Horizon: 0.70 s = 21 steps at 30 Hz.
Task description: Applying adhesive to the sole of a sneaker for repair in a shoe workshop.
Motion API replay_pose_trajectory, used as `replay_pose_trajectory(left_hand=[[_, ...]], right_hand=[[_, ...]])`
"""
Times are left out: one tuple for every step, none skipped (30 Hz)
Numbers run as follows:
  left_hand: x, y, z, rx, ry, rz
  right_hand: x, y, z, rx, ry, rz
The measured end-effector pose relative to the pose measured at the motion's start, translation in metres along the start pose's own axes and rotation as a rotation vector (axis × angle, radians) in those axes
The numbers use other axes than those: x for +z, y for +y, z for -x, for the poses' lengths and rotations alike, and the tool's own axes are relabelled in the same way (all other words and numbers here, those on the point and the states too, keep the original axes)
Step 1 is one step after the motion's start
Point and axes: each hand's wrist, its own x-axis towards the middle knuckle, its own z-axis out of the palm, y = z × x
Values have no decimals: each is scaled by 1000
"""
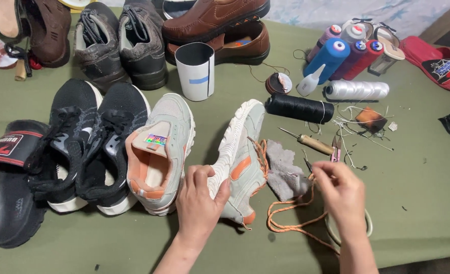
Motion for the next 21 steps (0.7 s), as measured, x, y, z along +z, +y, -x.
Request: replay_pose_trajectory(left_hand=[[0,0,1,-1,-1,4],[0,0,1,-4,7,8],[0,0,1,-7,15,12],[0,1,2,0,15,17],[0,1,2,0,23,23],[-1,0,2,-3,36,27],[1,-1,1,2,42,29],[1,-2,2,2,37,39],[2,-3,3,3,33,48],[2,-4,3,2,33,49],[3,-5,3,1,27,46],[3,-6,3,2,18,45],[2,-5,3,3,15,47],[1,-4,2,5,25,55],[0,-3,2,6,34,63],[1,-3,2,4,35,68],[1,-3,3,0,30,63],[0,-4,3,-5,27,56],[1,-4,3,-7,31,56],[1,-5,3,-13,23,60],[2,-6,4,-18,15,64]], right_hand=[[2,16,-15,1,1,4],[4,33,-31,49,-52,126],[5,49,-46,98,-104,247],[11,60,-52,99,-96,249],[16,71,-58,63,-165,360],[23,80,-67,22,-236,469],[25,76,-70,17,-228,469],[28,72,-71,53,-235,474],[32,68,-72,89,-242,478],[33,68,-72,88,-242,479],[35,69,-72,46,-231,478],[36,70,-71,9,-219,478],[38,74,-71,12,-218,479],[38,79,-71,-20,-222,452],[39,83,-72,-52,-226,424],[38,81,-70,-53,-226,429],[37,79,-68,-28,-230,377],[37,76,-67,-6,-235,322],[34,77,-68,-10,-236,323],[32,77,-69,56,-228,285],[29,78,-70,122,-221,248]])
